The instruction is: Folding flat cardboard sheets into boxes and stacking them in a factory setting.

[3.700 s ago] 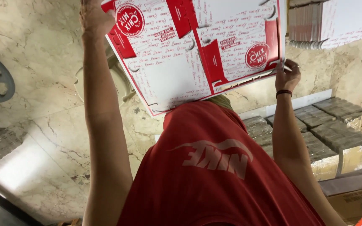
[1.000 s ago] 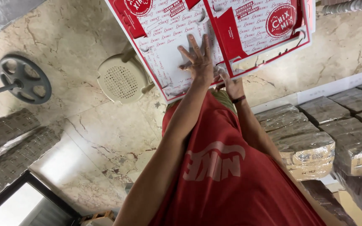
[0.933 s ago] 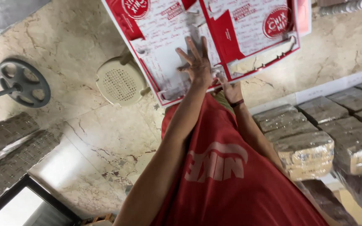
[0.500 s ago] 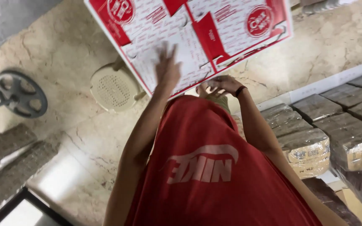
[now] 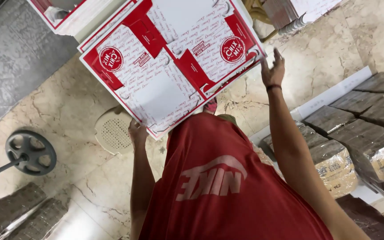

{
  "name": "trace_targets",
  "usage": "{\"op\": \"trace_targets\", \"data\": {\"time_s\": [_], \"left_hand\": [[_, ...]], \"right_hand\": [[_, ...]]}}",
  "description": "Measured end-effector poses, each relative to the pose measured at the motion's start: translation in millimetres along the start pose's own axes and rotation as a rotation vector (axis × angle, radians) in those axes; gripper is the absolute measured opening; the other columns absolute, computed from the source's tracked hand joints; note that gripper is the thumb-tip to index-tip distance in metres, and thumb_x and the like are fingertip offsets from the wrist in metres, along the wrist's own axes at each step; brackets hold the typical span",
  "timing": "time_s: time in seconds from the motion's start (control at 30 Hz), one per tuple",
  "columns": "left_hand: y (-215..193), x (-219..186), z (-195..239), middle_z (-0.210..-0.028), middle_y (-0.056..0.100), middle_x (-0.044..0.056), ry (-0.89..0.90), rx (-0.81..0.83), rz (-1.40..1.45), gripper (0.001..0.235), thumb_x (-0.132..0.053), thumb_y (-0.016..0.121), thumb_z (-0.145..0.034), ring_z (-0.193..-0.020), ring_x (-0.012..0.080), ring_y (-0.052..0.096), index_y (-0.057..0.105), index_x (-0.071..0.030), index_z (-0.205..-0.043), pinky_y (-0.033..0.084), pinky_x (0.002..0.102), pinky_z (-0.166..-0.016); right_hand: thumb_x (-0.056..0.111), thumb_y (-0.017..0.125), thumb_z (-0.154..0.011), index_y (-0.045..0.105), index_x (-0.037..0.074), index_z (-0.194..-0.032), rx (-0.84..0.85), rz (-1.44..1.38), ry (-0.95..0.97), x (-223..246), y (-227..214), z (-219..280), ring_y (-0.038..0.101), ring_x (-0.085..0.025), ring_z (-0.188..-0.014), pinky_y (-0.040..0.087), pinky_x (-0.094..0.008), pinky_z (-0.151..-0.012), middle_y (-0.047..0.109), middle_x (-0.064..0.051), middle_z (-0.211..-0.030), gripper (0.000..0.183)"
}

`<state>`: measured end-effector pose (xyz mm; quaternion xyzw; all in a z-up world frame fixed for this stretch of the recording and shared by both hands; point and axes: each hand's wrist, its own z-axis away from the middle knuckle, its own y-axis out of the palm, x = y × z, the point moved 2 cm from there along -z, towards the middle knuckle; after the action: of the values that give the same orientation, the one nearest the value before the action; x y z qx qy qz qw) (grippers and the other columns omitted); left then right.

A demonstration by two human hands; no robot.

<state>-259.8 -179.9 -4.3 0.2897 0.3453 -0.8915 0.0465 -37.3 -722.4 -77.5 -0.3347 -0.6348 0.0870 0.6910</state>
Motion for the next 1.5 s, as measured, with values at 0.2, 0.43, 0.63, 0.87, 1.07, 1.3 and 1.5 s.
{"op": "trace_targets", "data": {"time_s": [0.2,0.43,0.63,0.87,1.07,1.3,1.5], "left_hand": [[3,34,-28,-0.109,0.069,0.026,0.02,-0.047,-0.032,0.057,-0.023,0.08,-0.091,-0.086,0.0383,0.073,0.057,-0.006,-0.141,0.066,0.046,-0.054],[-8,-4,-4,-0.111,0.064,0.03,0.019,0.013,-0.041,0.052,-0.018,0.076,-0.096,-0.095,0.0399,0.07,0.056,0.0,-0.141,0.066,0.042,-0.064],[-4,14,-17,-0.103,0.065,0.029,0.036,0.0,0.058,0.052,-0.017,0.08,-0.092,-0.083,0.0338,0.07,0.06,-0.001,-0.136,0.065,0.036,-0.057],[-1,33,-30,-0.098,0.068,0.028,0.08,-0.002,0.076,0.046,-0.017,0.081,-0.091,-0.079,0.0383,0.071,0.062,-0.002,-0.13,0.065,0.04,-0.052],[-1,30,-25,-0.098,0.068,0.029,0.083,0.013,0.158,0.047,-0.016,0.081,-0.09,-0.077,0.0393,0.071,0.062,-0.002,-0.131,0.064,0.042,-0.049],[4,48,-34,-0.098,0.07,0.025,0.086,-0.015,0.129,0.046,-0.015,0.082,-0.09,-0.074,0.0336,0.07,0.064,-0.005,-0.132,0.063,0.036,-0.042],[-2,36,-25,-0.105,0.07,0.027,-0.003,0.005,0.021,0.049,-0.025,0.08,-0.091,-0.084,0.0387,0.07,0.063,-0.006,-0.133,0.065,0.041,-0.053]], "right_hand": [[0.056,0.083,-0.089,0.075,0.025,-0.116,0.251,0.582,0.091,9,32,-59,0.072,-0.025,-0.095,0.062,-0.043,-0.084,0.068,0.002,-0.093,0.041],[0.033,0.084,-0.082,0.067,0.009,-0.106,0.352,0.625,0.028,38,22,-62,0.069,-0.04,-0.1,0.058,-0.053,-0.087,0.065,-0.013,-0.101,0.038],[0.035,0.078,-0.084,0.068,0.012,-0.107,0.403,0.774,0.082,66,18,-65,0.067,-0.043,-0.102,0.057,-0.056,-0.086,0.059,-0.013,-0.108,0.034],[0.032,0.073,-0.089,0.063,0.007,-0.095,0.501,0.708,0.026,106,-8,-69,0.071,-0.045,-0.092,0.057,-0.057,-0.077,0.07,-0.02,-0.09,0.028],[0.006,0.075,-0.101,0.062,-0.01,-0.113,0.592,-0.012,0.111,199,-76,-58,0.071,-0.033,-0.07,0.061,-0.041,-0.06,0.062,-0.03,-0.083,0.024],[0.01,0.071,-0.098,0.05,-0.015,-0.127,0.616,-0.017,0.414,43,-26,-65,0.072,-0.034,-0.071,0.066,-0.043,-0.064,0.06,-0.032,-0.105,0.044],[0.044,0.092,-0.089,0.053,0.014,-0.145,0.383,0.211,0.231,24,4,-52,0.065,-0.039,-0.117,0.057,-0.049,-0.101,0.064,-0.019,-0.128,0.075]]}}
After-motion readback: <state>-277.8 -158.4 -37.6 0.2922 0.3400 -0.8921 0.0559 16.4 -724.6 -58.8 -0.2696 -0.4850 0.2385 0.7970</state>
